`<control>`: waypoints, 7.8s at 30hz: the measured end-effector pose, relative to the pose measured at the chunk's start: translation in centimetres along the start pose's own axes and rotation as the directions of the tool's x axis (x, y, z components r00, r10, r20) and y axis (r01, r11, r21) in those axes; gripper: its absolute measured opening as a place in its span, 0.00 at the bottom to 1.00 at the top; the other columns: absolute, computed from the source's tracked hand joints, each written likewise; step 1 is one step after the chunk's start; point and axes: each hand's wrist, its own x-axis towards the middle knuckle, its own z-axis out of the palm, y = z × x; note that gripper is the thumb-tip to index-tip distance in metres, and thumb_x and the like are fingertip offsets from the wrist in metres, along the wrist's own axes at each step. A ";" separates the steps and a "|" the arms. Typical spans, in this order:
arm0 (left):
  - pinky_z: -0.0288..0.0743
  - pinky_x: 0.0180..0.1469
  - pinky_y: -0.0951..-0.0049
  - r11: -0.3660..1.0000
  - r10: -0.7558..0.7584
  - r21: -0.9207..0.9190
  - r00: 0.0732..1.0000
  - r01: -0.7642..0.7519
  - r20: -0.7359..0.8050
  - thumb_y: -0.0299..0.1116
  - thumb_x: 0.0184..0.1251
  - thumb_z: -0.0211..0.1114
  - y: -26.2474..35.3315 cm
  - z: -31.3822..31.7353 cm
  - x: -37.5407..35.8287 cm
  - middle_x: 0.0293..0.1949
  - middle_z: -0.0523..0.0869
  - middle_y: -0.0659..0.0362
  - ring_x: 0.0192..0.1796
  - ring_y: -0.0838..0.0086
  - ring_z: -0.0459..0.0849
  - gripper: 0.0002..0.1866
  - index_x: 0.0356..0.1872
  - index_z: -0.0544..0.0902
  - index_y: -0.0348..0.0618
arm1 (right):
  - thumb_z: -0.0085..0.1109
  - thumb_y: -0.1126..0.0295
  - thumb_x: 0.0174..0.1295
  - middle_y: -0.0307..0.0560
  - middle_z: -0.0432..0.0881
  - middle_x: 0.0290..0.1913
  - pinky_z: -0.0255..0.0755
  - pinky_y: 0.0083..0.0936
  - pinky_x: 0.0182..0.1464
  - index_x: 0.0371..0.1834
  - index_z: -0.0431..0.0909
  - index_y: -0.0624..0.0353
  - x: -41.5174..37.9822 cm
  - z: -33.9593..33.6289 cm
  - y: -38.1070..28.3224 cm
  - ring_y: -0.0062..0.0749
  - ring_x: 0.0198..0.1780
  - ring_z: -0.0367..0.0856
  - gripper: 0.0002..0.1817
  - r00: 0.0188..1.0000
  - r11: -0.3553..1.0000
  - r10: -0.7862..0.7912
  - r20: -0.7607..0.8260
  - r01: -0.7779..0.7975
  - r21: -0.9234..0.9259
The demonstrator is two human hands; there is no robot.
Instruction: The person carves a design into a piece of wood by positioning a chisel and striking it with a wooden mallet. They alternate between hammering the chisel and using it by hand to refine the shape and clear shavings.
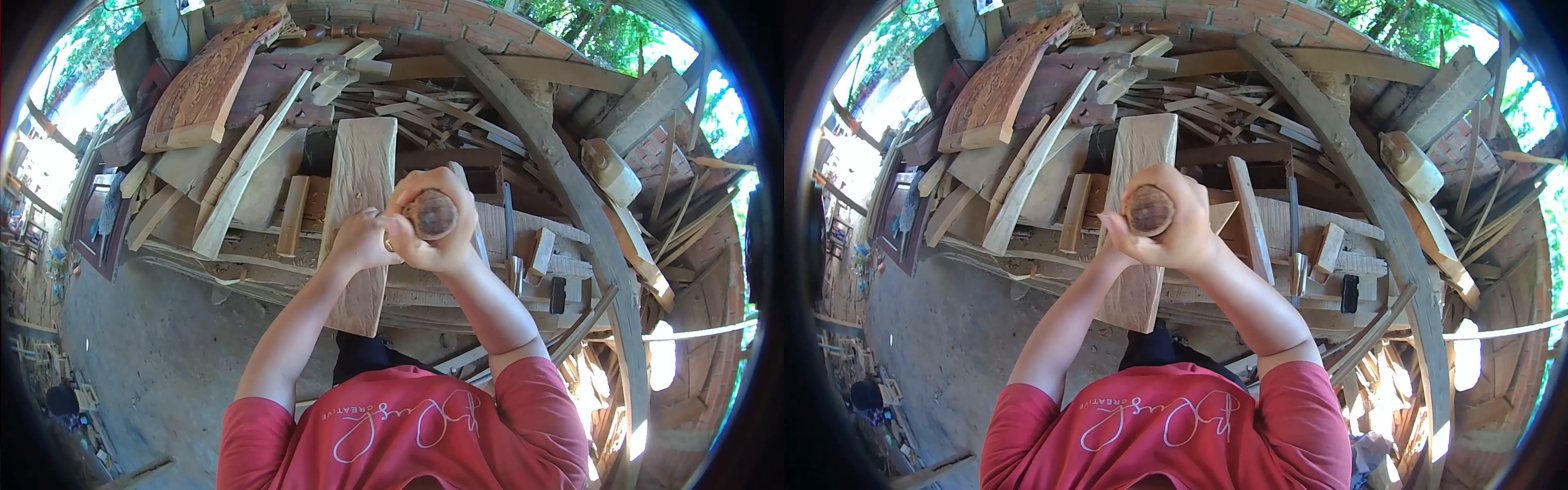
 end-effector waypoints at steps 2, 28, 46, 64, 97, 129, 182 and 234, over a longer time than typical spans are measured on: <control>0.72 0.47 0.63 0.979 -0.015 -0.203 0.996 -0.004 -0.092 0.44 0.36 0.70 1.6 -0.6 -0.4 0.37 0.80 0.51 0.43 0.60 0.79 0.25 0.37 0.78 0.43 | 0.63 0.71 0.48 0.45 0.74 0.20 0.65 0.16 0.24 0.30 0.67 0.65 0.0 0.3 -0.1 0.21 0.21 0.71 0.14 1.000 1.000 0.010 0.021 -0.011 0.016; 0.66 0.56 0.62 0.911 -0.006 0.410 0.989 -0.054 0.145 0.53 0.32 0.74 3.7 -4.4 1.0 0.48 0.78 0.52 0.52 0.60 0.75 0.38 0.47 0.75 0.44 | 0.65 0.67 0.48 0.37 0.72 0.23 0.65 0.18 0.30 0.28 0.71 0.60 1.9 1.0 -0.5 0.18 0.26 0.68 0.13 0.939 0.947 0.319 -0.128 -0.321 0.003; 0.72 0.42 0.74 0.846 0.285 -0.453 0.957 -0.280 -0.059 0.28 0.45 0.67 15.0 -7.3 5.2 0.35 0.81 0.57 0.39 0.76 0.79 0.18 0.40 0.76 0.37 | 0.63 0.57 0.49 0.56 0.63 0.61 0.52 0.39 0.63 0.45 0.77 0.57 1.0 -2.2 -1.6 0.46 0.66 0.56 0.22 0.946 0.809 0.299 -0.124 -0.321 -0.493; 0.63 0.24 0.83 0.877 0.184 -0.368 0.924 -0.309 -0.336 0.28 0.53 0.66 14.4 -5.1 5.9 0.16 0.73 0.67 0.20 0.86 0.69 0.10 0.20 0.73 0.43 | 0.54 0.42 0.51 0.56 0.53 0.68 0.47 0.63 0.60 0.65 0.57 0.53 -19.2 -8.6 6.7 0.49 0.70 0.46 0.41 0.289 -0.197 0.798 -0.529 -0.705 -0.681; 0.65 0.29 0.81 0.873 0.153 -0.440 0.975 -0.211 -0.164 0.25 0.48 0.62 13.9 -5.3 6.4 0.22 0.72 0.68 0.25 0.86 0.68 0.07 0.31 0.76 0.40 | 0.61 0.58 0.51 0.38 0.71 0.21 0.62 0.15 0.22 0.40 0.72 0.61 -0.7 -14.4 -9.0 0.16 0.21 0.68 0.20 0.775 0.831 0.550 -0.312 -0.547 0.107; 0.67 0.30 0.78 0.763 0.207 -0.605 0.973 -0.228 -0.106 0.26 0.44 0.63 13.2 -5.6 6.9 0.22 0.73 0.66 0.26 0.82 0.69 0.12 0.33 0.77 0.37 | 0.62 0.53 0.47 0.54 0.77 0.30 0.69 0.25 0.40 0.45 0.71 0.69 4.4 -11.9 -13.0 0.33 0.34 0.77 0.30 0.764 0.710 0.642 -0.071 -0.626 -0.323; 0.65 0.30 0.78 0.788 0.269 -0.565 0.962 -0.247 -0.046 0.28 0.47 0.66 13.4 -6.0 6.2 0.23 0.73 0.63 0.27 0.82 0.67 0.12 0.32 0.75 0.38 | 0.67 0.65 0.45 0.55 0.76 0.48 0.68 0.30 0.51 0.49 0.73 0.64 -10.6 -9.5 3.3 0.39 0.50 0.75 0.26 0.815 0.675 0.439 -0.379 -0.577 -0.459; 0.61 0.52 0.63 0.781 -0.063 0.623 0.998 0.037 0.019 0.70 0.30 0.66 2.1 -4.5 -1.3 0.41 0.76 0.54 0.48 0.65 0.75 0.44 0.44 0.74 0.42 | 0.52 0.72 0.58 0.41 0.66 0.15 0.59 0.21 0.20 0.25 0.65 0.60 5.8 -2.9 7.5 0.25 0.15 0.64 0.08 0.786 0.837 0.512 -0.348 -0.363 0.410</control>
